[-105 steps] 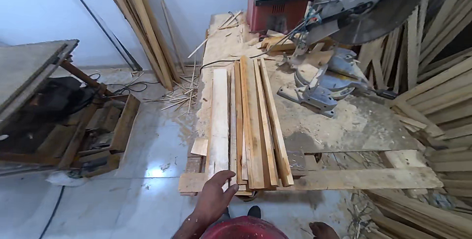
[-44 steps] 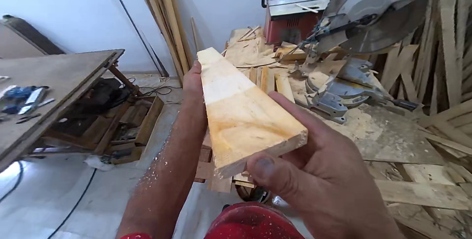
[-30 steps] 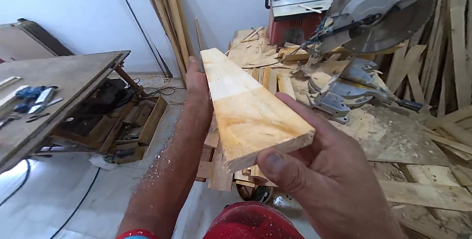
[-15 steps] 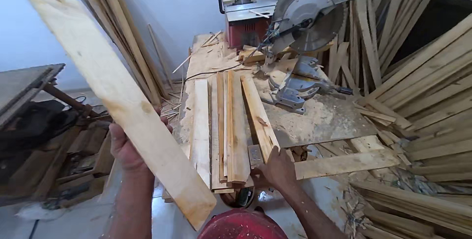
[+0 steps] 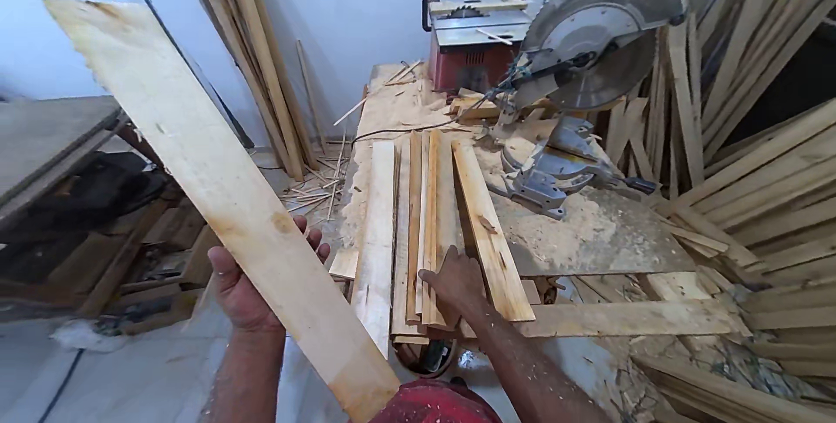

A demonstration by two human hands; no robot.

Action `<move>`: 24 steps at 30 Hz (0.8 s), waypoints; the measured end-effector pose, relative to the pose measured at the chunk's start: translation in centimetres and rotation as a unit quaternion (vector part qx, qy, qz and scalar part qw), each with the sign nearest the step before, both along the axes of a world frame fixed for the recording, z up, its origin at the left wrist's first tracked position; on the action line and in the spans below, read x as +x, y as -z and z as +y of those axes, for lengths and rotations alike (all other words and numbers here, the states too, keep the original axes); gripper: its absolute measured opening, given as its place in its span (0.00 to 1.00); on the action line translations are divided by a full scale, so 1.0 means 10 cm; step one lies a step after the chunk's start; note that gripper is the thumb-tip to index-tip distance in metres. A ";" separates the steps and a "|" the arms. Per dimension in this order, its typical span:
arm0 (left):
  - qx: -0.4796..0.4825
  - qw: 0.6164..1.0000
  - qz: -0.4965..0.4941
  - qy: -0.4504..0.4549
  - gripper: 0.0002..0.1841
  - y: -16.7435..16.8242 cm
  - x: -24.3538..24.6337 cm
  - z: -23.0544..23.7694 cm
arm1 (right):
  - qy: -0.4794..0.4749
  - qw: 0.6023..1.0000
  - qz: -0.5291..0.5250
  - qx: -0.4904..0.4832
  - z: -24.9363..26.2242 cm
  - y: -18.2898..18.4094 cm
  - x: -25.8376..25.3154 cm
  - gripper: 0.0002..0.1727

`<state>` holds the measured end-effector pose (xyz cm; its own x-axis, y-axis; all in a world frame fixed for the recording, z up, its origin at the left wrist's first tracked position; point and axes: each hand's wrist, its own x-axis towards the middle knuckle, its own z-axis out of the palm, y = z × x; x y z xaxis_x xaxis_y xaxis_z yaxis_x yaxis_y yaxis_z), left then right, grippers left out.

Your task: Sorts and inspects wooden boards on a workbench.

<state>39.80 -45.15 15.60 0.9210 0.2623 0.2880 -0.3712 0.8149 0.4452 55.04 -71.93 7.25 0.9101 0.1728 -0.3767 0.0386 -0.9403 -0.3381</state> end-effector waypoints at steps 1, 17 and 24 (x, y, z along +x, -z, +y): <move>-0.006 1.000 -0.005 0.008 0.40 0.01 -0.02 0.01 | 0.002 1.000 0.009 0.004 0.00 0.02 0.06 0.62; -0.003 1.000 0.005 -0.007 0.39 0.08 0.01 0.13 | 0.172 0.902 0.059 0.392 -0.44 -0.17 0.26 0.29; 0.008 0.999 0.047 -0.023 0.38 0.17 0.11 0.25 | 0.109 0.848 0.001 0.519 -1.13 -0.68 -0.45 0.39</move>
<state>40.89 -42.70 13.89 0.9314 0.3013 0.2043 -0.3638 0.7906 0.4925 50.54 -83.20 14.04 0.9624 0.2404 -0.1262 -0.0992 -0.1216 -0.9876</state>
